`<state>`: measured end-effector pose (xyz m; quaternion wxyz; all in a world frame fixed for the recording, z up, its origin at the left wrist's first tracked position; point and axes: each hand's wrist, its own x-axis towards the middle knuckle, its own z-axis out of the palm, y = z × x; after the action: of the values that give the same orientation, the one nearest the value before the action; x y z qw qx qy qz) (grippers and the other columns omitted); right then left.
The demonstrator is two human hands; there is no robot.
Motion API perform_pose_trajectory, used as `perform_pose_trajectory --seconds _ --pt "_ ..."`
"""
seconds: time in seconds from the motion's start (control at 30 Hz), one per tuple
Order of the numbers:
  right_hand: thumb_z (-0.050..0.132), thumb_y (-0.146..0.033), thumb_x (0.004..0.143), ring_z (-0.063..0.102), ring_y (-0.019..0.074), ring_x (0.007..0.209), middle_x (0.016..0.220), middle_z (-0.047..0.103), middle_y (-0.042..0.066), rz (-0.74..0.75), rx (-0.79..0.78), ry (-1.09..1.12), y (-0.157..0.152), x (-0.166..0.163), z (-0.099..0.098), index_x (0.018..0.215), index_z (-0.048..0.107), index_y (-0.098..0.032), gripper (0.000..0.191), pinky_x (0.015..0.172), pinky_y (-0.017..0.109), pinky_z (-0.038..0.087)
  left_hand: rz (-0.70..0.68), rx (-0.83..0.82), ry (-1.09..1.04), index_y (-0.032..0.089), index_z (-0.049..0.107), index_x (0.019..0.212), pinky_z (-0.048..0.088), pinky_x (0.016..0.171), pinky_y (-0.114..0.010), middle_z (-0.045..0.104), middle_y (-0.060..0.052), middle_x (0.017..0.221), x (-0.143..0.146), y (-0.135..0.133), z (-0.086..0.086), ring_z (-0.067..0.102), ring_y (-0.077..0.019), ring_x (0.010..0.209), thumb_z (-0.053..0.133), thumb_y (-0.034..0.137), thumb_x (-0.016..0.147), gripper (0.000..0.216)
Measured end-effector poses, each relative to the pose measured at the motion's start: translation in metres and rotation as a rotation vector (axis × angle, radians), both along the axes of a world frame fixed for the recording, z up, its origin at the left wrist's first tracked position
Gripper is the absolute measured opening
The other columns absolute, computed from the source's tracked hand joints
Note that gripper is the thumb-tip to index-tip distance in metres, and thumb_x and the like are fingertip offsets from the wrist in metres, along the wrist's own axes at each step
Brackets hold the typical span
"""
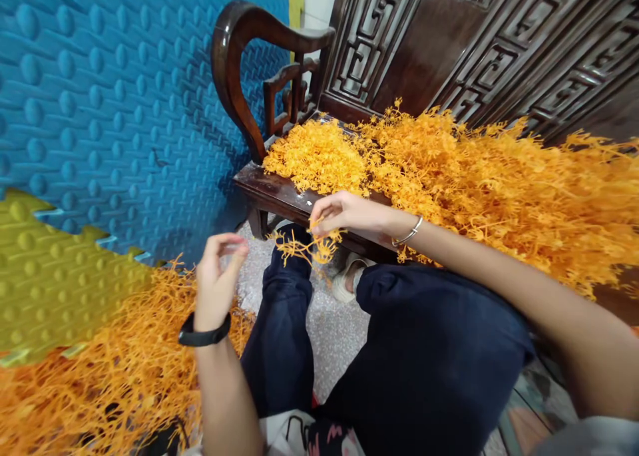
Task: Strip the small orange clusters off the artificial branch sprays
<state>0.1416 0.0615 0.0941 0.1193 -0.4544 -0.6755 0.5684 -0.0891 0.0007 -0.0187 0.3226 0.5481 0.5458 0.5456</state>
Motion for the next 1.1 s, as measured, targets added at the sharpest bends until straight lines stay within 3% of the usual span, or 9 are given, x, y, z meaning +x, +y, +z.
perform_pose_trajectory --seconds 0.03,0.1,0.2,0.27,0.4,0.7,1.0,1.1 --pt "0.066 -0.018 0.067 0.058 0.0087 0.065 0.068 0.063 0.001 0.023 -0.026 0.03 -0.003 -0.006 -0.002 0.074 0.061 -0.012 0.011 0.066 0.024 0.045 -0.07 0.06 -0.038 0.02 0.058 0.102 0.039 0.09 -0.03 0.061 -0.006 0.108 0.01 -0.001 0.007 0.054 -0.0197 0.104 0.058 0.041 0.076 0.033" --pt "0.067 -0.016 0.066 0.057 0.0072 0.065 0.069 0.062 0.0 0.036 -0.058 0.097 -0.009 -0.016 -0.005 0.074 0.062 -0.012 0.011 0.067 0.023 0.044 -0.219 0.045 -0.049 0.021 0.058 0.107 0.038 0.093 -0.033 0.061 -0.007 0.113 0.031 -0.003 0.015 0.053 -0.0217 0.108 0.064 0.038 0.071 0.04" --pt "0.068 -0.013 0.064 0.053 0.0055 0.062 0.068 0.06 -0.002 -0.011 -0.086 0.142 -0.015 -0.026 -0.01 0.072 0.061 -0.011 0.01 0.065 0.022 0.042 -0.411 -0.109 -0.106 0.018 0.065 0.084 0.047 0.069 -0.029 0.067 -0.004 0.077 0.054 -0.005 0.018 0.062 -0.0183 0.073 0.065 0.037 0.07 0.024" --pt "0.068 -0.013 0.064 0.052 0.0058 0.061 0.066 0.059 -0.002 -0.076 -0.092 0.153 -0.017 -0.028 -0.012 0.07 0.06 -0.011 0.01 0.064 0.022 0.041 -0.475 -0.205 -0.194 0.017 0.062 0.068 0.04 0.047 -0.024 0.058 0.001 0.052 0.062 -0.005 0.015 0.052 -0.0119 0.046 0.058 0.04 0.075 0.024" --pt "0.065 -0.008 0.063 0.05 0.0061 0.059 0.061 0.057 -0.002 -0.249 -0.006 0.114 -0.018 -0.028 -0.015 0.064 0.058 -0.01 0.007 0.061 0.022 0.038 -0.419 -0.261 -0.345 0.016 0.054 0.052 0.021 0.034 -0.02 0.041 0.005 0.04 0.069 -0.004 0.011 0.031 -0.0049 0.033 0.059 0.038 0.075 0.031" --pt "0.06 -0.002 0.06 0.049 0.0069 0.056 0.056 0.058 -0.001 -0.519 0.091 0.05 -0.015 -0.04 -0.02 0.055 0.059 -0.011 0.01 0.058 0.021 0.038 -0.295 -0.262 -0.479 0.014 0.049 0.044 0.014 0.033 -0.019 0.035 0.006 0.038 0.077 0.004 0.008 0.024 -0.0021 0.033 0.062 0.03 0.07 0.033" --pt "0.058 -0.002 0.06 0.05 0.0064 0.055 0.056 0.058 -0.001 -0.498 0.172 0.01 -0.003 -0.06 -0.031 0.056 0.059 -0.011 0.01 0.054 0.018 0.039 -0.227 -0.241 -0.534 0.014 0.05 0.044 0.012 0.034 -0.02 0.033 0.007 0.037 0.069 0.008 0.008 0.023 -0.002 0.032 0.062 0.029 0.07 0.032" --pt "0.049 -0.006 0.07 0.046 0.0049 0.05 0.052 0.052 -0.003 -0.481 0.477 -0.133 0.028 -0.037 -0.009 0.06 0.057 -0.012 0.015 0.047 0.016 0.036 -0.289 -0.282 -0.569 0.014 0.046 0.04 0.013 0.035 -0.02 0.031 0.006 0.035 0.063 0.002 0.006 0.023 -0.0022 0.033 0.062 0.027 0.069 0.035"
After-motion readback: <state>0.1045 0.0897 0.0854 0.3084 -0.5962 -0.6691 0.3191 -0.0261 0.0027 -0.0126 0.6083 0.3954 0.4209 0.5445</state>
